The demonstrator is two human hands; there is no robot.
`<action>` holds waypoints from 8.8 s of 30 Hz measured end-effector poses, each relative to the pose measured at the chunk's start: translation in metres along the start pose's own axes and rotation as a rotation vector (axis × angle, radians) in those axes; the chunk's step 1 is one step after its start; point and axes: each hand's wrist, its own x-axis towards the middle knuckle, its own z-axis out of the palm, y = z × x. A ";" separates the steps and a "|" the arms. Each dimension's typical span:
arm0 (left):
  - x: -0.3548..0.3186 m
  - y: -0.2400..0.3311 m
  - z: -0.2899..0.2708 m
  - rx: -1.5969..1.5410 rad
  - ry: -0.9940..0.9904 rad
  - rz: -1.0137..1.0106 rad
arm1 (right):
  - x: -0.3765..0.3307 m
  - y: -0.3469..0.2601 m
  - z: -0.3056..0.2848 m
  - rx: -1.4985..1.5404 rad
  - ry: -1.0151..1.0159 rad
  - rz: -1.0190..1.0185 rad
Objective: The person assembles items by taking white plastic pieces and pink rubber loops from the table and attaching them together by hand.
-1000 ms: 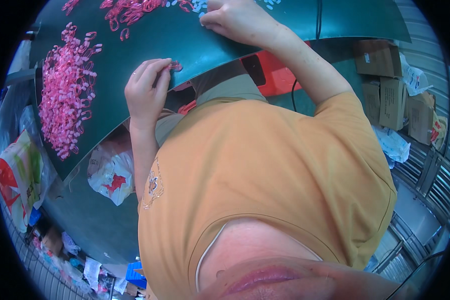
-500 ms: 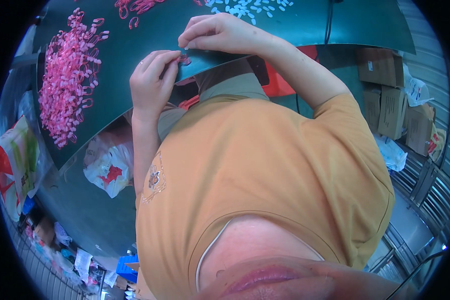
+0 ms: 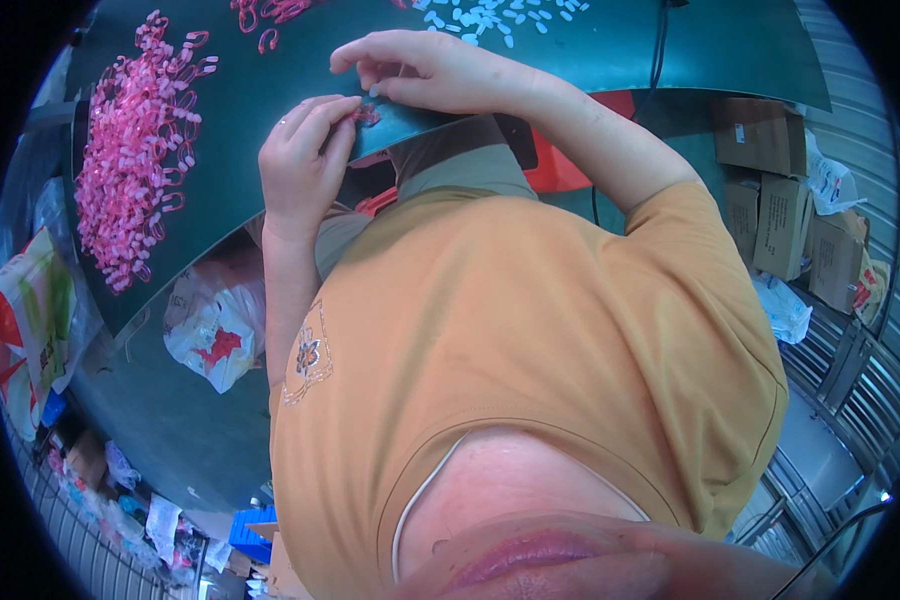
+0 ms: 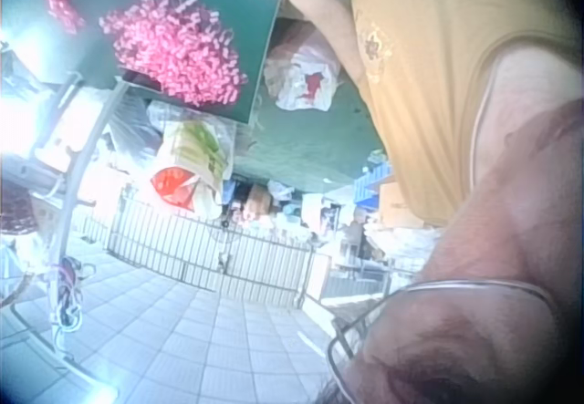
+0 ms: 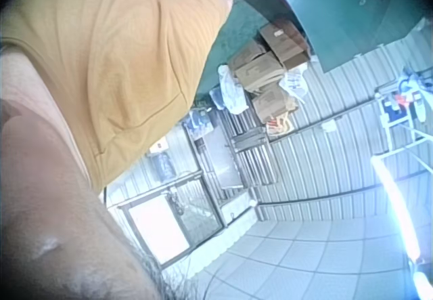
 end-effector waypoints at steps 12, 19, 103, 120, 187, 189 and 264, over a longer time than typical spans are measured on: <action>-0.003 -0.004 0.003 0.095 0.037 0.056 | 0.008 0.011 0.018 -0.148 0.066 -0.208; -0.003 -0.003 0.003 0.087 0.041 0.052 | 0.008 0.013 0.019 -0.151 0.084 -0.270; -0.001 0.000 0.005 0.060 0.104 0.081 | -0.016 0.021 -0.045 -0.650 0.329 -0.204; -0.001 0.001 0.004 0.049 0.078 0.052 | -0.002 0.035 -0.047 -0.523 0.079 -0.129; -0.003 -0.003 0.007 -0.006 0.117 -0.091 | -0.001 0.011 0.012 -0.758 0.113 -0.552; -0.002 -0.003 0.009 -0.031 0.126 -0.104 | -0.003 0.015 0.016 -0.746 0.169 -0.544; -0.042 0.011 0.004 -0.456 0.355 -0.287 | -0.031 -0.023 0.032 -0.056 0.261 -0.136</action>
